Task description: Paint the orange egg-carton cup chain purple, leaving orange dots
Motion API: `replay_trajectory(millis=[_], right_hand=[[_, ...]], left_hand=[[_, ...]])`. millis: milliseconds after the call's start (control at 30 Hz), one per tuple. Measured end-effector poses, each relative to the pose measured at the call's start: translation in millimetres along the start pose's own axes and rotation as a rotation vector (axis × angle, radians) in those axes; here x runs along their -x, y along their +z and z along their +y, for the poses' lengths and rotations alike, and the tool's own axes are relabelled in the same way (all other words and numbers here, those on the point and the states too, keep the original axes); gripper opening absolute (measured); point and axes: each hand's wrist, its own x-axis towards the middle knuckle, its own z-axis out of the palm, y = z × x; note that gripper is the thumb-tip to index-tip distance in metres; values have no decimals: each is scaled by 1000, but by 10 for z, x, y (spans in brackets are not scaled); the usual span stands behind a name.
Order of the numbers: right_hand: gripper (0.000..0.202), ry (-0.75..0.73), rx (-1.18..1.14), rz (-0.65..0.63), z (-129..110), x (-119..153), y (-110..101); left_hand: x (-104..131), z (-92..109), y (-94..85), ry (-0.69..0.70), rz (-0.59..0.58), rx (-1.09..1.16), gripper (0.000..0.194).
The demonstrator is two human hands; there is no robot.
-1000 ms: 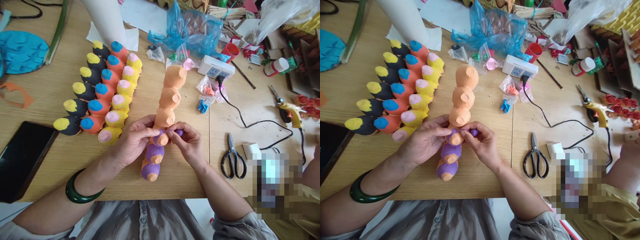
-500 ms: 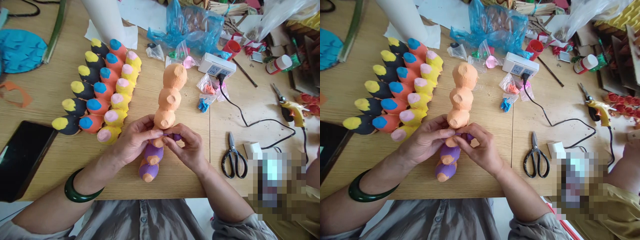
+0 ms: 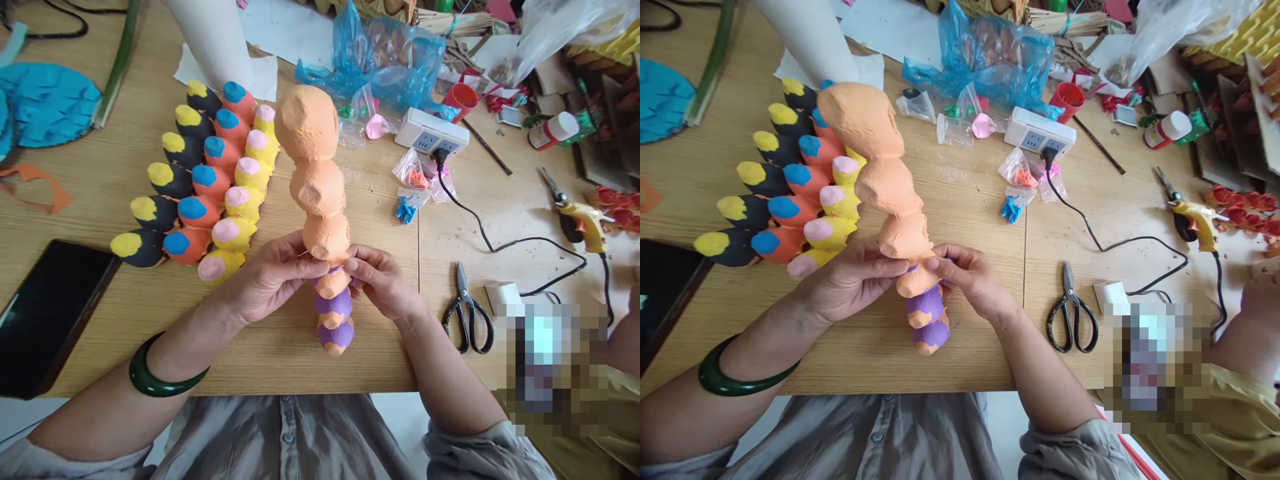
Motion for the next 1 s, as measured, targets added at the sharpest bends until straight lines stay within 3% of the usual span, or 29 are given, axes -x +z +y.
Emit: replay_trajectory(millis=[100, 267, 567, 1000], right_hand=[[53, 51, 16, -78, -18, -1, -11], [58, 3, 47, -48, -36, 11, -34], [52, -7, 107, -35, -16, 32, -7], [56, -1, 115, -10, 17, 55, 61]], left_hand=[[27, 24, 23, 21, -6, -29, 29], [29, 71, 32, 89, -34, -100, 24], [8, 4, -33, -78, -161, 18, 22], [5, -26, -41, -62, -95, -69, 21]])
